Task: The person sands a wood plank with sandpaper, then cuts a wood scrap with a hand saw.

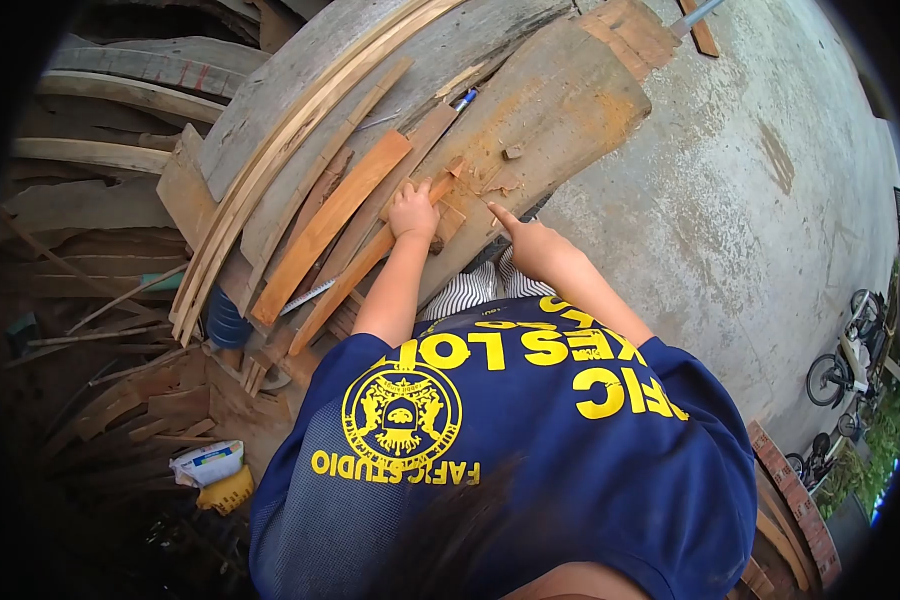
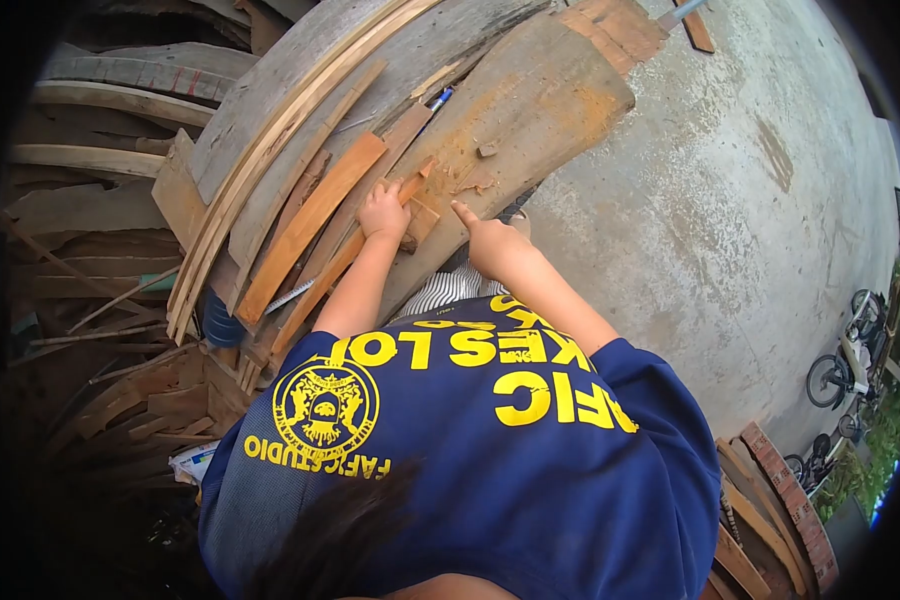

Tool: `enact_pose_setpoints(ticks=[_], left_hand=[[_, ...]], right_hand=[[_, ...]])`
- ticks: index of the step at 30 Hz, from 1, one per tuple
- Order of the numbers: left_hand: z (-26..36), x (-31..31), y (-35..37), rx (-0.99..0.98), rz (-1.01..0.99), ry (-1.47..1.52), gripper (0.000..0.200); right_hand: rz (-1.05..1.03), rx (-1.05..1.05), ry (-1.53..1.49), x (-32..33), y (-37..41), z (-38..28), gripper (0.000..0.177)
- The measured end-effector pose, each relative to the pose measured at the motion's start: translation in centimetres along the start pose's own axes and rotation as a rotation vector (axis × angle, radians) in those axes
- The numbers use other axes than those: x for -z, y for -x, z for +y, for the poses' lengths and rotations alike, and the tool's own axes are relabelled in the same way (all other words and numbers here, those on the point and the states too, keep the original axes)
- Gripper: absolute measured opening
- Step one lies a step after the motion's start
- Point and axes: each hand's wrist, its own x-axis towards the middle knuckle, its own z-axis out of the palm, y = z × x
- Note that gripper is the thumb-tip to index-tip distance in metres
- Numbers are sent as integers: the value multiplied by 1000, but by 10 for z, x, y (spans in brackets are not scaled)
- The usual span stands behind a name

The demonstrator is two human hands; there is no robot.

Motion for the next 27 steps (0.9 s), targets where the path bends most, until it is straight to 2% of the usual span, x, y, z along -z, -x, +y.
enact_pose_setpoints(ticks=[6,10,13,16,18,19,21,24,27], left_hand=[[11,-7,10,17,74,-59,49],[8,-7,9,9,22,-89,55],[6,-13,9,7,84,-81,52],[9,-3,9,32,49,-18,62],[14,2,11,185,56,208,73],[16,5,9,182,55,210,73],[16,13,6,237,-300,132,86],[20,13,6,250,-365,104,95],[24,16,6,238,-403,63,100]], right_hand=[[48,52,-62,-22,-68,7,79],[52,63,-31,-18,-38,6,80],[24,40,-40,-14,-5,14,78],[41,27,-64,-17,-18,9,77],[48,14,-45,-20,-45,4,77],[60,20,-53,-20,-60,-1,78],[71,25,-63,-25,-69,2,79],[95,33,-78,-27,-49,13,77],[20,30,-73,-20,-9,23,77]])
